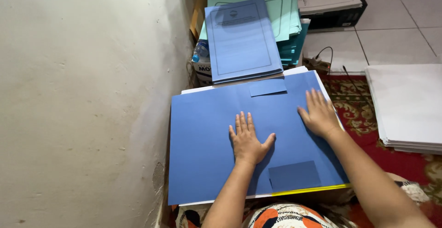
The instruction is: Assembling document sets by placing blue folders onto white folders and smoothing them out by hand.
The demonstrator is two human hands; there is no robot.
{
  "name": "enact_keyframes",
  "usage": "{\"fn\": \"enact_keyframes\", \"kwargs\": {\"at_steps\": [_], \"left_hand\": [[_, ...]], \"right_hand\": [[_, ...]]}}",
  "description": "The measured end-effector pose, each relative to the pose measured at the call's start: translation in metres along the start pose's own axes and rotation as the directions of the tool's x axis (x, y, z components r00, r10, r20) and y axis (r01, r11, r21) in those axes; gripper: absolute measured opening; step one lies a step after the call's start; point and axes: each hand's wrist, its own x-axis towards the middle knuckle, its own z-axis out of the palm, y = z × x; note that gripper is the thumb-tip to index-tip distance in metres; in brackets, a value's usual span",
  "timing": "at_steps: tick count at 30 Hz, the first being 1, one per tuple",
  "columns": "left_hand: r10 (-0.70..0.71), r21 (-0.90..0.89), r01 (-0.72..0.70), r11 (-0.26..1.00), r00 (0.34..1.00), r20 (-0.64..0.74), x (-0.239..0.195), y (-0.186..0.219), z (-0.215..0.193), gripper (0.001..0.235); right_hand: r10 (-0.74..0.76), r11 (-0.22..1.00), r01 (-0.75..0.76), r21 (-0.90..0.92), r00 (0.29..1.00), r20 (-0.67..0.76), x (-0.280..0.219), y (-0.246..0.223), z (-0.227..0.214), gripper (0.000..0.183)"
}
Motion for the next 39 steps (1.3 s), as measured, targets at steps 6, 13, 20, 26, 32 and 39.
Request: {"fn": "enact_keyframes", "kwargs": {"at_steps": [6, 13, 20, 26, 32, 39], "left_hand": [[-0.004, 0.074, 0.019, 0.997, 0.981, -0.196, 0.015, -0.013, 0.050, 0.111], [-0.010, 0.080, 0.017, 0.997, 0.996, -0.092, 0.009, -0.009, 0.025, 0.109], [0.005, -0.046, -0.002, 0.999, 0.998, 0.070, -0.004, 0.004, -0.022, 0.106], [-0.013, -0.030, 0.015, 0.999, 0.998, 0.053, -0.006, 0.005, -0.019, 0.105], [-0.011, -0.034, 0.012, 0.999, 1.000, 0.026, -0.004, 0.003, -0.012, 0.106], [-0.010, 0.007, 0.010, 1.000, 1.000, -0.009, -0.004, 0.000, -0.001, 0.106]], "right_hand": [[0.101, 0.994, -0.103, 0.046, 0.993, 0.055, -0.153, -0.011, -0.012, 0.081], [0.073, 0.992, -0.084, 0.096, 0.991, 0.113, -0.076, -0.001, -0.007, 0.084], [0.019, 0.999, -0.021, 0.040, 0.999, 0.046, 0.096, 0.014, 0.017, 0.087], [0.064, 0.997, -0.067, 0.035, 0.996, 0.068, 0.097, 0.005, 0.014, 0.091], [-0.007, 0.998, 0.011, -0.060, 0.998, 0.067, -0.006, -0.003, -0.009, 0.087], [-0.084, 0.993, 0.090, -0.079, 0.993, 0.081, -0.128, -0.009, -0.031, 0.099]]}}
